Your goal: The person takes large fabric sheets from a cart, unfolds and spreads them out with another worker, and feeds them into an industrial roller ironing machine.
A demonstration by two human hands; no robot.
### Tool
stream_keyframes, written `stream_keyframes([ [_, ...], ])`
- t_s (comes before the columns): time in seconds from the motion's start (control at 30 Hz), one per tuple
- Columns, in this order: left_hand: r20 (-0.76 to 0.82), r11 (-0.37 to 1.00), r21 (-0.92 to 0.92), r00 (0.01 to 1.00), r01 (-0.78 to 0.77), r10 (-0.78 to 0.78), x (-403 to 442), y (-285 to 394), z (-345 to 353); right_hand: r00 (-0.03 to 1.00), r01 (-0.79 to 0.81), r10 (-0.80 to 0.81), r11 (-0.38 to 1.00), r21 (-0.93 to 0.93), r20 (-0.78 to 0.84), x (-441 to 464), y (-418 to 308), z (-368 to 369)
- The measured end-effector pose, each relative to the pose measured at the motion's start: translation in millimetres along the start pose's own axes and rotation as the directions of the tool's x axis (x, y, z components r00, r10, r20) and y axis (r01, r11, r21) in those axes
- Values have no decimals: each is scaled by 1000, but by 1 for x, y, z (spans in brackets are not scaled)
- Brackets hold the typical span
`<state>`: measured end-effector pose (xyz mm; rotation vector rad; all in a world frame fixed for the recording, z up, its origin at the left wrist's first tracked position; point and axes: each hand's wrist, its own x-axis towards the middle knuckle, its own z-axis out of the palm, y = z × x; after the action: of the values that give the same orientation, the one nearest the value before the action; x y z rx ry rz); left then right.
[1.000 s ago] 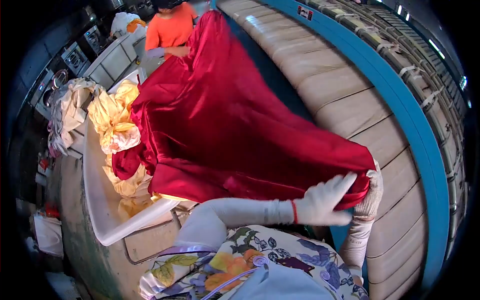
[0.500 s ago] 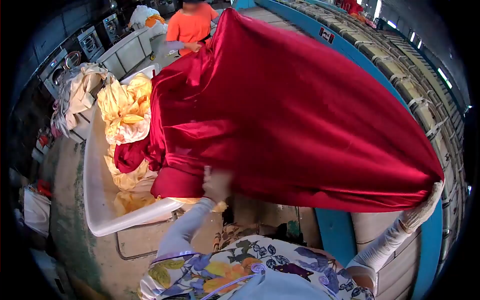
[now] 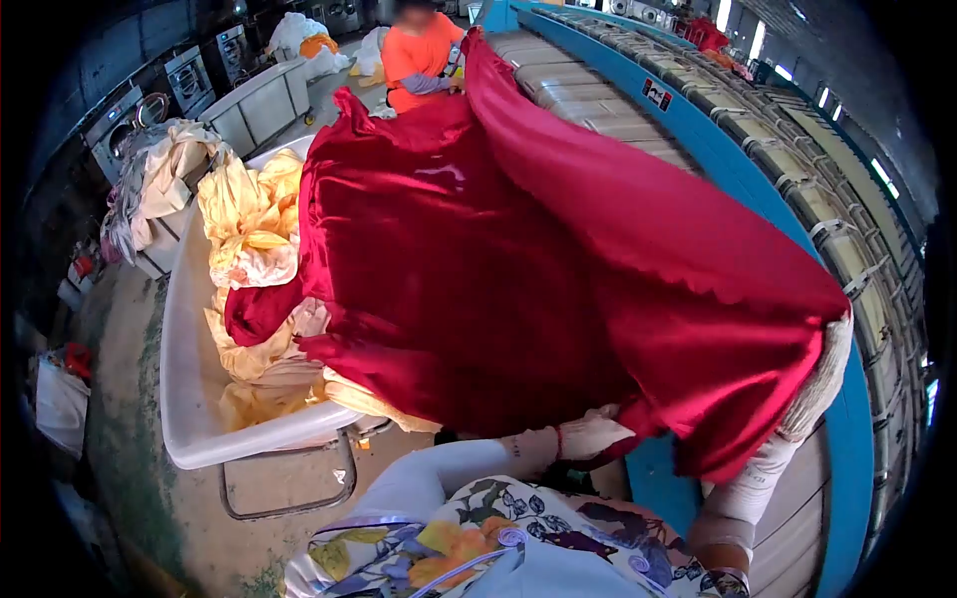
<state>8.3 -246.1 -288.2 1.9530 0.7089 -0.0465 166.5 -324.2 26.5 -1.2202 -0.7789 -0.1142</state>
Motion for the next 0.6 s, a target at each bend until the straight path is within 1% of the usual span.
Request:
stream_keyframes([
  [0.03,22,986,-148,997,77,-75,1,7,1,993,-98,78,968,229,92,8,1,-4],
  [0.07,92,988,-155,995,-20,35,-9,1,-4,993,55,-64,995,89,104,16,13,-14],
  [0.1,158,979,-168,977,-117,144,-29,-15,-13,970,211,-203,976,-49,136,25,33,-26],
  [0.13,220,960,-186,943,-212,251,-44,-26,-21,925,363,-331,915,-177,186,29,43,-32],
  [0.17,174,985,-77,971,-152,163,-53,-35,-21,917,367,-326,915,-165,231,28,41,-32],
  [0.2,115,996,27,990,-84,81,-58,-43,-17,958,215,-193,972,-89,210,24,28,-21],
  [0.23,48,993,121,999,-5,0,-61,-47,-13,978,53,-50,999,-11,204,11,7,-2],
  [0.27,-89,980,147,985,-133,147,-65,-38,-19,979,4,0,1000,-19,205,-1,4,6],
  [0.3,-217,950,189,933,-248,287,-73,-17,-29,977,-45,50,999,-28,206,-12,0,15],
  [0.33,-333,904,245,846,-350,417,-82,4,-36,978,-131,136,991,-40,158,-29,11,23],
  [0.37,-291,924,251,888,-289,357,-86,27,-41,882,-391,334,913,119,333,-48,-11,49],
  [0.4,-250,937,265,922,-230,297,-85,51,-45,857,-360,290,928,91,426,-61,20,44],
  [0.43,-209,945,279,949,-172,235,-84,63,-47,828,-373,310,927,47,468,-74,21,55],
  [0.47,-240,950,216,931,-226,276,-83,59,-43,796,-382,328,924,2,508,-87,21,67],
  [0.5,-274,947,154,909,-283,315,-83,55,-40,715,-503,302,849,164,630,-91,6,81],
  [0.53,-310,936,94,883,-339,351,-81,52,-39,611,-652,289,712,261,737,-93,14,82],
  [0.57,-177,995,100,983,-28,45,-79,50,-37,557,-662,311,726,186,770,-92,9,83],
  [0.6,-211,993,122,977,-9,35,-75,37,-31,502,-669,340,735,109,795,-92,1,85],
])
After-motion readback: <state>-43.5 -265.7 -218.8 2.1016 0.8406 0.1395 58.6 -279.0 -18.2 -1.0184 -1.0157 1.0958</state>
